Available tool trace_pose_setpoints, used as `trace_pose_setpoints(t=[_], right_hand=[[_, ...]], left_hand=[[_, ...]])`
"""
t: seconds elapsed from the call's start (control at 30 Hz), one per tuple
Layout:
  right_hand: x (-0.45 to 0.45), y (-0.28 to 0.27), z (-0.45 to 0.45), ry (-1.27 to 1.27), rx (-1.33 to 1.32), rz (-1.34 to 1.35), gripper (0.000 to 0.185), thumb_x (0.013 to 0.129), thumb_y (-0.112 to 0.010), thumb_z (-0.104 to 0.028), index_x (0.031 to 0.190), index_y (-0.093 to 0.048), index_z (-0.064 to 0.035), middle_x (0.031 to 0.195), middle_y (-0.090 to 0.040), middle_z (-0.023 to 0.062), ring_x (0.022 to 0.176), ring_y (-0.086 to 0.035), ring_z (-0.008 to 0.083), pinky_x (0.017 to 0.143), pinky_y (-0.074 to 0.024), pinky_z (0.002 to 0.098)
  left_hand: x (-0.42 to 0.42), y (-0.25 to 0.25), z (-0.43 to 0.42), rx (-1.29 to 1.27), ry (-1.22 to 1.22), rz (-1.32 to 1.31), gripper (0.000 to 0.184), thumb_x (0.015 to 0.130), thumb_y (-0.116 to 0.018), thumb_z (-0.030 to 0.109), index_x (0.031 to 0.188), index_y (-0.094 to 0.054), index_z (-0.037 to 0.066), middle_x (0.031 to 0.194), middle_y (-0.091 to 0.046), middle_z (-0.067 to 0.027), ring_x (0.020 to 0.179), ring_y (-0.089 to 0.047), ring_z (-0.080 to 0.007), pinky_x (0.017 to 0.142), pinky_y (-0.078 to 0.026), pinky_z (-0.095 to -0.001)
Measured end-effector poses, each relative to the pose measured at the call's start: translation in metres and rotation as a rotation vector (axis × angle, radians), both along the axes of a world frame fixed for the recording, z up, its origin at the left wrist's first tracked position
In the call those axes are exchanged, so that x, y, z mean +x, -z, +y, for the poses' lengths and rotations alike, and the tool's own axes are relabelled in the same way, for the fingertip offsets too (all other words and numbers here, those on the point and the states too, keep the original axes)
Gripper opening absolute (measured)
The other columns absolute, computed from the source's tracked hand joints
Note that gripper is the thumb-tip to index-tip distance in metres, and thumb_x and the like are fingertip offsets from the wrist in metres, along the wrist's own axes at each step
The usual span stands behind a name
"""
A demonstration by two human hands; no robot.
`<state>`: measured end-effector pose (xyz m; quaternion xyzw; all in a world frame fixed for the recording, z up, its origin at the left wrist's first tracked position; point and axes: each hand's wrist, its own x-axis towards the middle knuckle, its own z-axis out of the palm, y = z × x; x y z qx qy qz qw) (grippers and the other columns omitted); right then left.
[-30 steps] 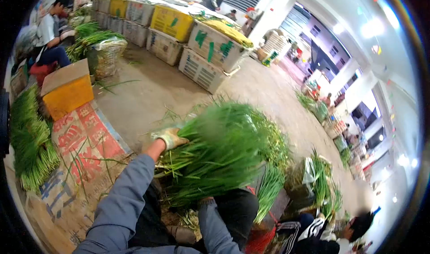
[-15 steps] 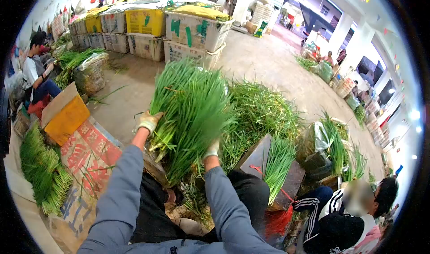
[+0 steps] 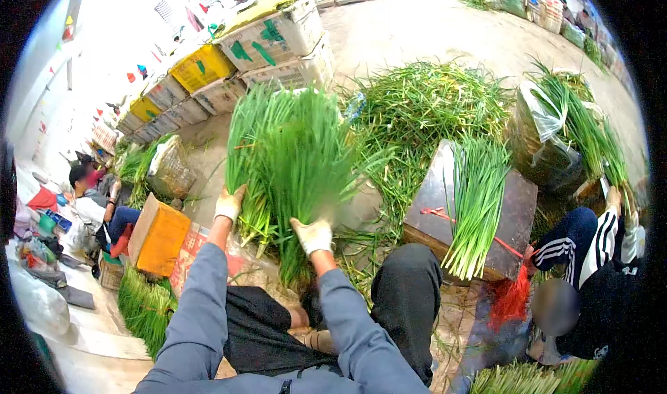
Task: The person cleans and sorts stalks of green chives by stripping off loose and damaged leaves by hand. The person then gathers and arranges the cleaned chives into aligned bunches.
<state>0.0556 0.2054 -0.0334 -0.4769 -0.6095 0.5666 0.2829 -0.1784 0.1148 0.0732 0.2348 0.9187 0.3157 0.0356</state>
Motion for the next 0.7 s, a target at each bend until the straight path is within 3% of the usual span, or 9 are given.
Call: trace_pose_setpoints(t=[0.03,0.13,0.2,0.27,0.33,0.4,0.53,0.63,0.7], right_hand=[[0.009,0.0,0.005,-0.011,-0.061,0.007,0.129,0.064,-0.091,-0.042,0.151,-0.013,0.0144,0.141,-0.049,0.0338,0.129,-0.054,0.0368,0.109,-0.0424,0.0354],[0.009,0.052,0.017,0.08,0.027,0.194,0.122,0.069,-0.089,-0.037,0.15,-0.014,0.0155,0.134,-0.058,0.0287,0.118,-0.061,0.0314,0.101,-0.0475,0.0313],[0.022,0.036,0.02,0.085,-0.017,0.181,0.119,0.072,-0.088,-0.033,0.151,-0.014,0.0162,0.134,-0.058,0.0263,0.117,-0.061,0.0283,0.101,-0.0471,0.0301],[0.02,0.055,0.028,0.046,-0.136,0.169,0.12,0.073,-0.088,-0.031,0.152,-0.01,0.0163,0.137,-0.055,0.0242,0.116,-0.061,0.0279,0.101,-0.047,0.0301],[0.008,0.104,0.037,0.082,-0.085,0.36,0.117,0.072,-0.088,-0.034,0.149,-0.016,0.0177,0.131,-0.059,0.0259,0.117,-0.059,0.0298,0.105,-0.044,0.0318],[0.028,0.066,0.035,0.053,-0.224,0.332,0.114,0.074,-0.087,-0.031,0.149,-0.017,0.0185,0.132,-0.058,0.0241,0.116,-0.059,0.0281,0.104,-0.044,0.0303],[0.041,0.108,0.047,0.013,-0.357,0.51,0.056,0.082,-0.078,-0.014,0.131,-0.053,-0.0001,0.117,-0.066,0.0082,0.1,-0.061,0.0187,0.09,-0.0498,0.034],[0.043,0.15,0.054,0.036,-0.421,0.584,0.046,0.085,-0.074,-0.019,0.125,-0.058,-0.0007,0.113,-0.065,0.0055,0.095,-0.06,0.0172,0.086,-0.0499,0.0339],[0.055,0.162,0.053,0.054,-0.476,0.533,0.045,0.088,-0.07,-0.031,0.122,-0.061,-0.0014,0.109,-0.064,0.0052,0.091,-0.059,0.0179,0.081,-0.0495,0.0361]], left_hand=[[0.0,-0.003,0.002,-0.084,-0.006,0.015,0.071,0.083,-0.072,0.048,0.14,-0.054,0.01,0.12,-0.069,-0.0214,0.112,-0.066,-0.0353,0.1,-0.048,-0.0426],[0.028,-0.034,0.014,-0.394,0.144,0.436,0.07,0.084,-0.069,0.047,0.143,-0.051,0.014,0.119,-0.068,-0.0236,0.122,-0.059,-0.0379,0.11,-0.041,-0.0443],[0.046,-0.056,0.022,-0.454,0.247,0.382,0.075,0.081,-0.071,0.044,0.146,-0.049,0.013,0.153,-0.037,-0.0298,0.139,-0.041,-0.0415,0.12,-0.029,-0.0408],[0.022,-0.032,0.03,-0.402,0.385,0.205,0.082,0.08,-0.073,0.046,0.146,-0.047,0.006,0.161,-0.019,-0.0286,0.146,-0.032,-0.0397,0.121,-0.027,-0.0391],[0.026,-0.018,0.036,-0.364,0.423,0.197,0.087,0.079,-0.074,0.05,0.145,-0.048,0.0,0.16,-0.021,-0.0297,0.149,-0.025,-0.0383,0.123,-0.023,-0.0378],[0.054,-0.04,0.039,-0.36,0.417,0.144,0.088,0.08,-0.072,0.059,0.142,-0.051,0.001,0.159,-0.026,-0.0285,0.148,-0.027,-0.0389,0.122,-0.025,-0.0402],[0.056,-0.027,0.038,-0.208,0.527,0.181,0.086,0.079,-0.066,0.073,0.128,-0.063,0.002,0.149,-0.044,-0.0269,0.14,-0.04,-0.04,0.117,-0.033,-0.0443],[0.037,-0.046,0.046,-0.173,0.409,0.234,0.096,0.075,-0.057,0.086,0.121,-0.065,0.002,0.135,-0.055,-0.0257,0.124,-0.054,-0.0384,0.107,-0.043,-0.0465],[0.002,-0.034,0.056,0.002,0.216,0.202,0.109,0.074,-0.052,0.089,0.138,-0.054,0.001,0.142,-0.05,-0.0277,0.128,-0.051,-0.0405,0.111,-0.039,-0.0472]])
